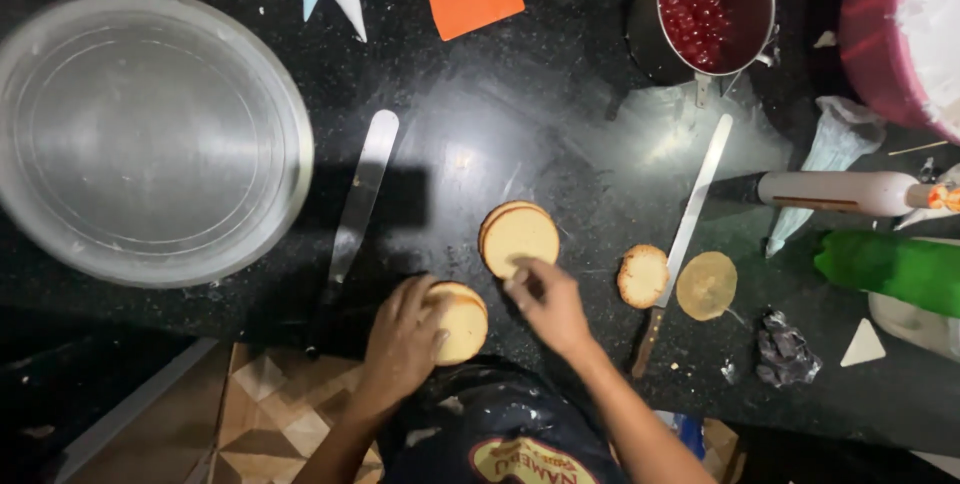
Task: The person holds a round sponge cake layer steady on a dark counter and slices it horizontally with a long knife, then trims the edges. They stack the cut layers, pour syrup over them from a green plastic bottle, and carry finished frosted cakes around the worktable.
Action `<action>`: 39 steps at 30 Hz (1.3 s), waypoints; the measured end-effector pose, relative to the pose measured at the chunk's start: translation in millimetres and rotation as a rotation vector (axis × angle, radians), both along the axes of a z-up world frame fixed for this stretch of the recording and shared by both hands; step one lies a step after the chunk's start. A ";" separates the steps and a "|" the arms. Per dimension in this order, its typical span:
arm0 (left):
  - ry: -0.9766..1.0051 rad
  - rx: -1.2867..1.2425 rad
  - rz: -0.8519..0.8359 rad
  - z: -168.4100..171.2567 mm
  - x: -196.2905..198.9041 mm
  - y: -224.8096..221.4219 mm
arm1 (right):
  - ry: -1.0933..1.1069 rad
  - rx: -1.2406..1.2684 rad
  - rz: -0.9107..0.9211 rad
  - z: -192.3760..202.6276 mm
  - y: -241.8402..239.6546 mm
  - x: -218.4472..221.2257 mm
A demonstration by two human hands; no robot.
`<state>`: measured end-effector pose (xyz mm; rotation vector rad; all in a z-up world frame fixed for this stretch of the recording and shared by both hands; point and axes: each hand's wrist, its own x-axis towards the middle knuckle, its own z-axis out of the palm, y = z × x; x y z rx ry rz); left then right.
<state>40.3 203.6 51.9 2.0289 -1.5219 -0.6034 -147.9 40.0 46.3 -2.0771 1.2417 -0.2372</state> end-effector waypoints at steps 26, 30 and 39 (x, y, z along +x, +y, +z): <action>0.809 0.308 0.468 -59.1 16.8 76.3 | 0.063 0.011 -0.032 8.2 -47.7 4.2; 0.869 0.345 0.502 -59.6 17.4 73.4 | -0.030 0.046 -0.127 -4.7 -45.4 1.7; 0.890 0.314 0.513 -58.6 16.7 69.1 | -0.004 0.037 -0.126 -20.1 -52.2 -5.1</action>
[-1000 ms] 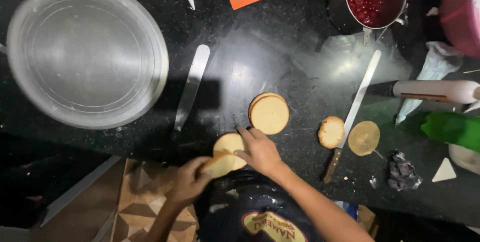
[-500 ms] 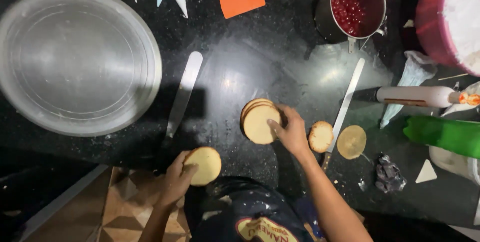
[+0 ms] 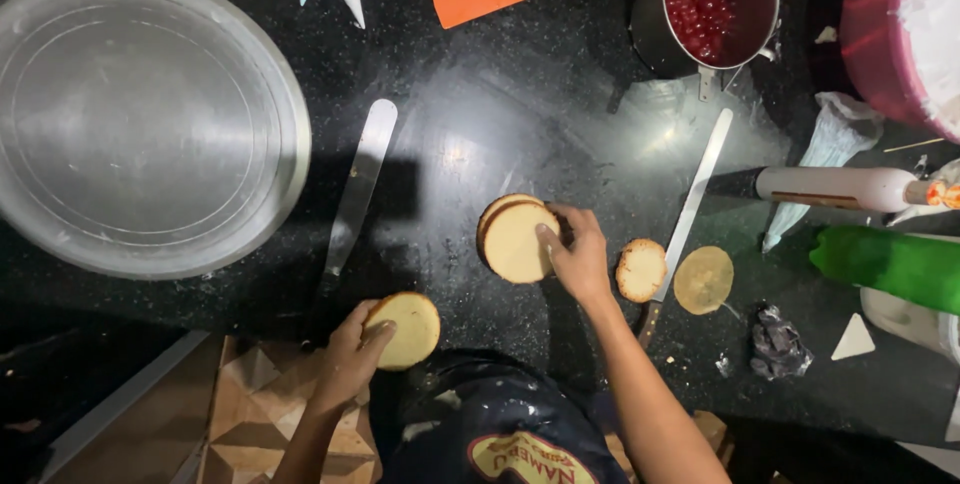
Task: The person holds a round sponge cake layer steady on a dark counter and slices it horizontally with a long knife, then trims the edges. They stack the cut layers, pour syrup over them from a green plastic bottle, and carry finished frosted cakes around the worktable.
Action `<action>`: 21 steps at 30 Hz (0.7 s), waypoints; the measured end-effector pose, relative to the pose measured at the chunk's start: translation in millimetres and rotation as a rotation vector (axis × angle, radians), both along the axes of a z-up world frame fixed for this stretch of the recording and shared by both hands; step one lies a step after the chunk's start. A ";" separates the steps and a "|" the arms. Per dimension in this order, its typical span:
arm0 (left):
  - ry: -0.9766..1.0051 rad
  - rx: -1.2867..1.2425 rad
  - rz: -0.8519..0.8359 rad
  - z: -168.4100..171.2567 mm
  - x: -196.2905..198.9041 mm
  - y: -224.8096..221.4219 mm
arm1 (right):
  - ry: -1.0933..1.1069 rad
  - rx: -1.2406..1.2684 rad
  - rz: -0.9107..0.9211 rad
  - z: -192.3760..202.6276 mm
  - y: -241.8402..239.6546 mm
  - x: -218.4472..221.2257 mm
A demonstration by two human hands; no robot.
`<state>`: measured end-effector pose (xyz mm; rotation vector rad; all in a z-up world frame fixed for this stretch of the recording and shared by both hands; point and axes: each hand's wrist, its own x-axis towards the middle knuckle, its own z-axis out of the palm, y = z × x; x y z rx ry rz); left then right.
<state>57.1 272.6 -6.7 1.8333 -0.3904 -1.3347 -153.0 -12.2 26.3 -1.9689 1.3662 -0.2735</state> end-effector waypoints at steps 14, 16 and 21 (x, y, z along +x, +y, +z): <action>0.149 -0.055 0.029 -18.1 -8.9 -14.8 | -0.236 0.489 0.027 -20.5 -33.5 -7.7; 0.141 -0.077 0.016 -20.7 -9.6 -10.6 | -0.423 0.087 0.108 -34.4 -57.9 -11.5; 0.208 -0.044 0.069 -22.7 -12.6 -10.7 | -0.451 0.127 -0.228 -42.7 -138.0 14.6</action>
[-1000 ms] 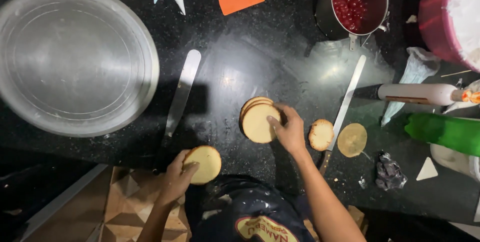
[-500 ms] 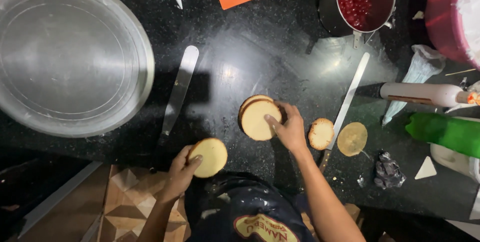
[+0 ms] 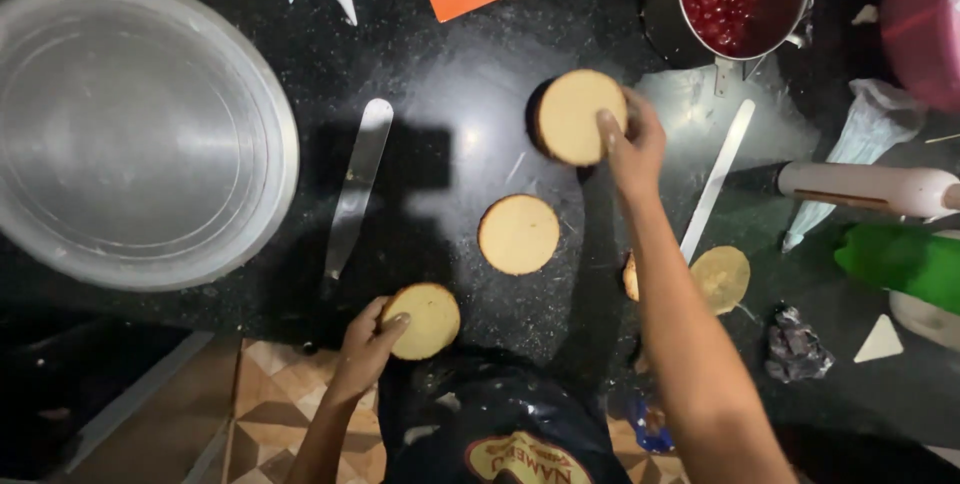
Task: The person holds a round sponge cake layer steady on a dark counter and slices it horizontally with a long knife, then trims the edges. They stack the cut layers, pour syrup over them from a green plastic bottle, and carry finished frosted cakes around the worktable.
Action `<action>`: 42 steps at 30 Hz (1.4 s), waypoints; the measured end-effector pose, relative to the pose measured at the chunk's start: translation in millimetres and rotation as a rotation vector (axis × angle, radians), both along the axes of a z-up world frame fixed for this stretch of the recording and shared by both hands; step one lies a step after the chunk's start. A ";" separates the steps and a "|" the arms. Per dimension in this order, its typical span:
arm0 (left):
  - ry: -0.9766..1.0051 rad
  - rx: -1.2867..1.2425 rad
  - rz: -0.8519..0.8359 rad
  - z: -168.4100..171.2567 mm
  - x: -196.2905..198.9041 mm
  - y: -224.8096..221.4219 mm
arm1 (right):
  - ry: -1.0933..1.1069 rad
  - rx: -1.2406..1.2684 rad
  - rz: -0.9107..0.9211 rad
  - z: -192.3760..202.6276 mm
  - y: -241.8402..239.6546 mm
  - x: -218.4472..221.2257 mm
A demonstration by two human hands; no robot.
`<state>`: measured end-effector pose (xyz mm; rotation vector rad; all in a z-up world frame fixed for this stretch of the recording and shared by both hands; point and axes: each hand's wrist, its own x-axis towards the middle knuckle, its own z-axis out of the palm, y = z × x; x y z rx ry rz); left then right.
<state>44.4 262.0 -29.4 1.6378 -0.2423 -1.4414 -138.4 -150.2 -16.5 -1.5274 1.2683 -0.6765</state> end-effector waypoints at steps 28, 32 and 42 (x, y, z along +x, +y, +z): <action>0.230 -0.207 -0.270 19.4 15.6 -149.2 | -0.218 0.335 0.098 -5.2 92.2 -12.1; 0.145 -0.133 -0.226 7.9 15.7 -117.4 | -0.208 0.306 0.128 -12.3 132.4 -26.6; 0.241 0.028 -0.132 9.9 28.1 -37.9 | -0.158 0.333 -0.032 -1.1 129.2 -11.8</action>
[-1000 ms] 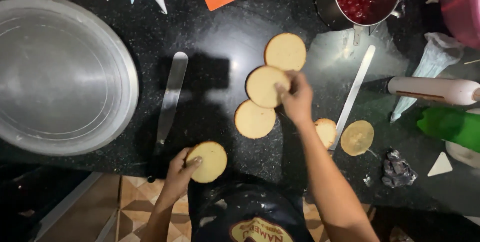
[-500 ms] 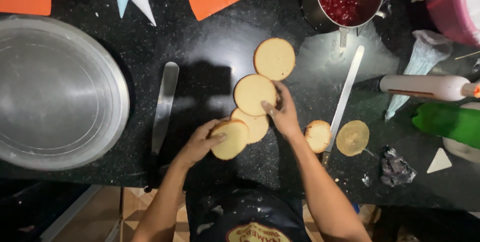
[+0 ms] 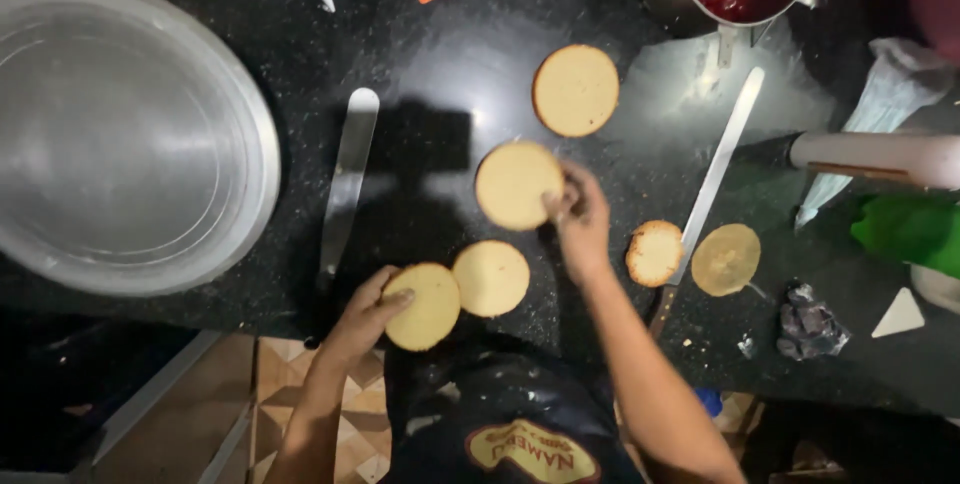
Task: The person holds a round sponge cake layer steady on a dark counter and slices it horizontally with a long knife, then trims the edges. They stack the cut layers, pour syrup over them from a green plastic bottle, and carry finished frosted cakes around the worktable.
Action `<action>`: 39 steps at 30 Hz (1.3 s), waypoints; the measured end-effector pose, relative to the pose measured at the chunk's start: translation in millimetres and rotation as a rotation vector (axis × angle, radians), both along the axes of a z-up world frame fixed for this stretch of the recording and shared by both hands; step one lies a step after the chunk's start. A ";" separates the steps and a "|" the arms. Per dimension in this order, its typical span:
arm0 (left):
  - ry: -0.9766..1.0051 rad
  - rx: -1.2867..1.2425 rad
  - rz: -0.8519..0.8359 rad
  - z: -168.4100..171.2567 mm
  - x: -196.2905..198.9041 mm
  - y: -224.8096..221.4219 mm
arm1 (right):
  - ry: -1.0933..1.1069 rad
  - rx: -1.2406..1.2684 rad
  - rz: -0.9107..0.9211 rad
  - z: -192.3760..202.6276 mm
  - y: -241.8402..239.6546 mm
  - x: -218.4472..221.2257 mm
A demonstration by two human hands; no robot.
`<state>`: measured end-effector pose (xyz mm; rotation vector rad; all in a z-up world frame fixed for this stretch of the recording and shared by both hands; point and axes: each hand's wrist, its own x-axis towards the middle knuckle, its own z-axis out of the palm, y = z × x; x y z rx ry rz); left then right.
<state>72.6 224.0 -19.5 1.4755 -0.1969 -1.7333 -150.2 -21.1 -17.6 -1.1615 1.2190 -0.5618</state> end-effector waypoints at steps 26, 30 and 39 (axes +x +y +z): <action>-0.776 -0.190 0.024 18.4 -63.0 -37.1 | 0.484 -0.298 0.334 47.9 83.4 -16.3; -0.737 -0.147 0.025 22.4 -62.0 -39.6 | 0.465 -0.289 0.309 39.9 85.3 -22.1; -0.726 -0.261 0.009 42.3 -62.1 -42.5 | 0.404 -0.091 0.310 49.0 83.7 -28.6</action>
